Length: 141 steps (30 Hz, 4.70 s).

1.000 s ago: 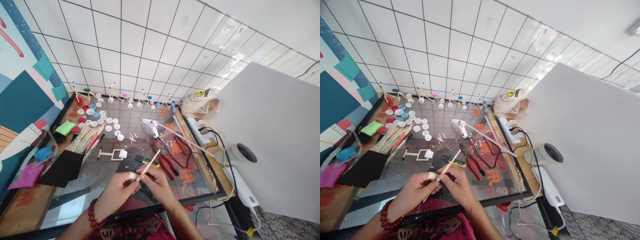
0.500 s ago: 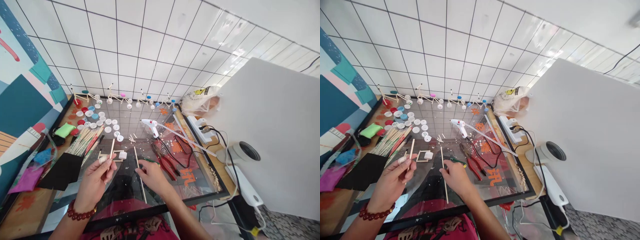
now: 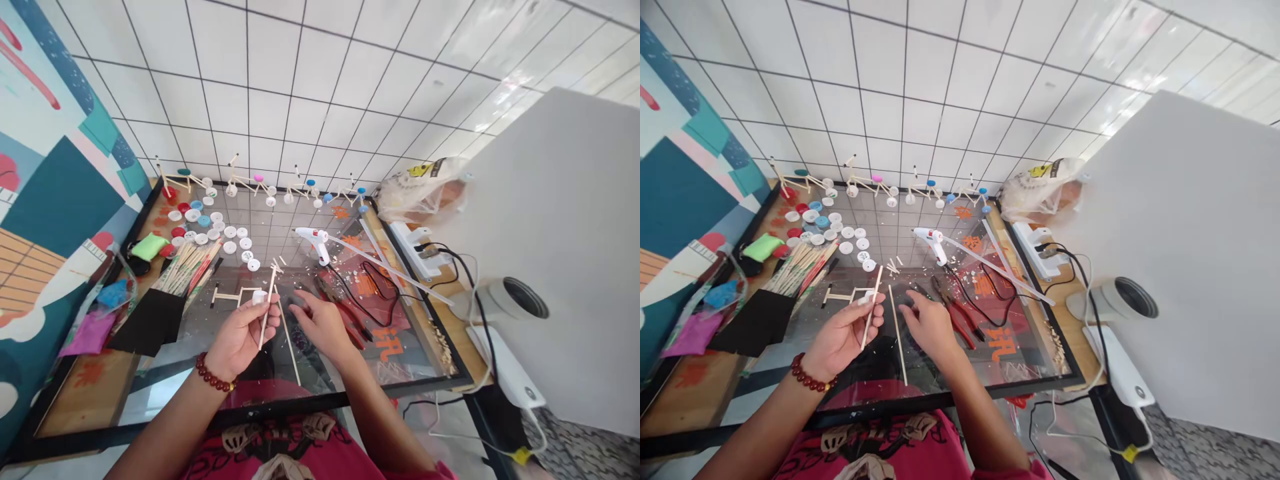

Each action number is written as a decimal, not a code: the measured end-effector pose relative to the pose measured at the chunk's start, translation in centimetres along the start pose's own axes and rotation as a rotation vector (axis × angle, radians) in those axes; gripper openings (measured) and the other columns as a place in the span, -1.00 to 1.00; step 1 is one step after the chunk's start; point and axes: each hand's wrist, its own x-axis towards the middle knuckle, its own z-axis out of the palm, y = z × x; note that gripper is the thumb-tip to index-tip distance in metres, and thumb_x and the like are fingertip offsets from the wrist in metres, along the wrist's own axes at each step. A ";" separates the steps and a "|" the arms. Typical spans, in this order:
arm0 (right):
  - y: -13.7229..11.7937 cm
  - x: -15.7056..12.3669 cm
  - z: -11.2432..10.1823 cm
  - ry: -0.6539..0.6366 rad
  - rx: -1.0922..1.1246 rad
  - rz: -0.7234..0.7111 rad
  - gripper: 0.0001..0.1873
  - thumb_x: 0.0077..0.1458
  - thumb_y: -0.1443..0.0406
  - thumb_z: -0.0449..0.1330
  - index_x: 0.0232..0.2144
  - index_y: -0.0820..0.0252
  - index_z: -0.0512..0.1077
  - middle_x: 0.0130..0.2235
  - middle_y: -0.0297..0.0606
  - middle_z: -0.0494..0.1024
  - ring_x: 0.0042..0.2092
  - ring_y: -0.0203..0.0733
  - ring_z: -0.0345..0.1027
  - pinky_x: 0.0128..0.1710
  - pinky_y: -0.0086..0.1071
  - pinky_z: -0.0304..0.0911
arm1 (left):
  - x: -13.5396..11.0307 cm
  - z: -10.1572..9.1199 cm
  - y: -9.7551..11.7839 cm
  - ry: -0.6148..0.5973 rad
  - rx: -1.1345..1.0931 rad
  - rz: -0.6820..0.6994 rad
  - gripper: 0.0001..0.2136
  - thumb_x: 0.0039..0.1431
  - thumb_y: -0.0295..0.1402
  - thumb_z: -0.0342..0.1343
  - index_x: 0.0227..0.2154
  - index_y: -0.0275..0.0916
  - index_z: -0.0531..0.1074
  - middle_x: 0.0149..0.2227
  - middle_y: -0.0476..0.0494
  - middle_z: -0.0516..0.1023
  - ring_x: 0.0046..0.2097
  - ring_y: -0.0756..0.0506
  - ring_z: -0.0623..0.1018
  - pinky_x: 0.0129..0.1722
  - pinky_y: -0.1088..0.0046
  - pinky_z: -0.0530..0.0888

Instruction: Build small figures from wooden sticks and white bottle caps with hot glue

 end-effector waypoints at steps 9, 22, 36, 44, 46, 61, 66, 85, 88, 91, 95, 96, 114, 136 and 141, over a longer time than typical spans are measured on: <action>3.7 -3.7 -2.6 0.204 -0.178 -0.087 -0.81 0.28 0.24 0.12 -0.26 0.16 0.52 -0.25 -0.19 0.58 -0.22 -0.12 0.47 -0.20 -0.33 0.30 | -0.4 -1.3 0.3 -0.057 -0.160 0.134 -0.87 0.14 -0.46 0.28 -0.23 -0.30 0.58 -0.54 0.02 0.48 -0.59 0.12 0.42 -0.61 0.68 0.44; 9.2 -5.5 -4.3 0.113 -0.420 -0.013 -0.78 0.22 0.15 0.19 -0.35 0.18 0.45 -0.12 -0.10 0.45 -0.12 -0.02 0.40 -0.08 -0.17 0.32 | -0.8 -0.9 0.1 -0.029 -0.191 0.078 -0.84 0.18 -0.60 0.15 -0.22 -0.32 0.57 -0.39 -0.12 0.59 -0.29 -0.05 0.63 -0.24 0.42 0.64; 6.9 -8.3 -4.0 0.088 0.436 0.110 -0.59 0.25 0.05 0.07 -0.54 0.16 0.35 -0.40 -0.26 0.32 -0.35 -0.18 0.24 -0.32 -0.31 0.20 | -1.4 -0.5 -0.6 0.005 -0.023 0.099 -0.90 0.09 -0.52 0.30 -0.29 -0.36 0.59 -0.47 -0.10 0.61 -0.40 -0.07 0.65 -0.44 0.52 0.64; 3.9 -9.8 -3.3 -0.321 1.173 0.297 -0.55 0.01 0.11 0.40 -0.04 0.08 0.54 -0.26 -0.27 0.52 -0.27 -0.25 0.35 -0.24 -0.37 0.21 | -1.6 0.1 -0.4 -0.027 0.147 0.081 -0.73 -0.02 -0.31 0.41 -0.29 -0.37 0.60 -0.49 -0.13 0.60 -0.48 -0.04 0.59 -0.53 0.56 0.55; 3.8 -9.6 -3.2 -0.353 1.203 0.332 -0.46 -0.06 0.12 0.44 0.02 0.03 0.54 -0.14 -0.22 0.57 -0.14 -0.19 0.39 -0.09 -0.31 0.24 | -1.9 -0.1 -0.3 -0.050 0.201 0.107 -0.70 -0.02 -0.26 0.40 -0.27 -0.36 0.60 -0.53 -0.10 0.57 -0.52 -0.02 0.55 -0.57 0.58 0.50; 4.1 -10.1 -3.5 -0.348 1.102 0.150 -0.33 -0.11 -0.03 0.41 0.07 -0.03 0.52 0.30 -0.15 0.33 0.21 0.15 0.26 0.16 -0.05 0.18 | -9.1 -8.2 -1.9 -0.173 0.610 -0.059 -0.71 0.15 -0.12 0.25 -0.31 -0.28 0.62 -0.57 -0.04 0.42 -0.54 0.06 0.29 -0.50 0.55 0.25; 2.3 -9.4 -2.8 -0.210 0.920 0.159 -0.47 0.01 -0.02 0.35 0.02 0.00 0.55 0.19 -0.13 0.43 -0.14 -0.08 0.39 -0.09 -0.19 0.34 | -9.5 -8.0 -3.2 0.002 0.548 -0.046 -0.64 0.08 -0.03 0.28 -0.24 -0.23 0.63 -0.50 -0.03 0.40 -0.47 0.04 0.24 -0.48 0.54 0.19; 0.2 -7.2 -0.7 -0.170 0.937 0.125 -0.55 0.11 0.01 0.29 0.00 0.01 0.55 0.22 -0.15 0.39 -0.02 -0.05 0.40 0.05 -0.14 0.33 | -7.9 -5.7 -3.2 -0.084 0.356 0.040 -0.71 0.24 -0.13 0.16 -0.16 -0.25 0.53 -0.55 0.04 0.31 -0.55 0.08 0.24 -0.51 0.54 0.16; 1.0 -7.7 -1.2 -0.284 0.987 0.139 -0.46 0.10 0.00 0.31 0.11 -0.04 0.48 0.35 -0.18 0.25 0.26 0.09 0.23 0.26 0.00 0.12 | -7.6 -5.5 -2.8 -0.003 0.170 0.014 -0.70 0.15 -0.17 0.27 -0.17 -0.27 0.53 -0.56 0.10 0.19 -0.57 0.12 0.14 -0.57 0.57 0.07; 1.3 -8.2 -2.0 -0.414 0.911 0.128 -0.42 0.07 0.01 0.33 0.13 -0.06 0.46 0.39 -0.19 0.17 0.40 0.12 -0.03 0.37 0.11 -0.18 | -7.2 -5.1 -2.2 0.024 0.148 -0.010 -0.72 0.16 -0.18 0.27 -0.18 -0.28 0.53 -0.58 0.14 0.13 -0.59 0.14 0.07 -0.60 0.59 0.01; 0.7 -8.4 -2.9 -0.524 0.818 0.057 -0.46 0.08 0.05 0.34 0.12 -0.06 0.48 0.39 -0.17 0.15 0.41 0.11 -0.03 0.37 0.10 -0.19 | -6.6 -4.5 -1.5 0.003 0.184 0.004 -0.75 0.15 -0.21 0.27 -0.20 -0.26 0.52 -0.57 0.10 0.24 -0.60 0.12 0.20 -0.59 0.58 0.10; 0.4 -8.4 -3.0 -0.536 0.811 0.030 -0.47 0.09 0.06 0.34 0.12 -0.07 0.47 0.38 -0.17 0.16 0.40 0.10 -0.01 0.37 0.07 -0.16 | -6.5 -4.3 -1.4 0.000 0.191 0.017 -0.75 0.14 -0.21 0.28 -0.21 -0.26 0.51 -0.56 0.09 0.27 -0.59 0.12 0.23 -0.59 0.58 0.12; -1.6 -8.0 -2.8 -0.560 0.596 -0.196 -0.54 0.20 0.17 0.25 0.16 -0.11 0.43 0.33 -0.21 0.20 0.32 0.00 0.14 0.29 -0.15 0.10 | -5.1 -2.9 -2.2 0.062 0.332 0.055 -0.55 -0.10 -0.03 0.39 -0.52 -0.26 0.31 -0.64 0.14 0.26 -0.64 0.18 0.05 -0.67 0.63 -0.03; -0.7 -7.5 -2.9 -0.572 0.434 -0.206 -0.68 0.21 0.24 0.23 0.01 0.09 0.50 0.25 -0.13 0.26 0.25 -0.05 0.23 0.25 -0.22 0.14 | -4.7 -4.1 -1.1 -0.013 0.426 0.019 -0.61 0.03 -0.07 0.33 -0.49 -0.27 0.33 -0.54 0.02 0.46 -0.65 0.17 0.21 -0.70 0.66 0.07; -1.0 -7.4 -2.8 -0.604 0.482 -0.201 -0.59 0.20 0.22 0.24 0.11 0.03 0.46 0.25 -0.16 0.25 0.27 -0.05 0.20 0.26 -0.21 0.12 | -4.4 -3.9 -1.3 0.000 0.453 0.016 -0.60 0.01 -0.05 0.32 -0.47 -0.26 0.32 -0.57 0.05 0.45 -0.67 0.18 0.17 -0.71 0.68 0.03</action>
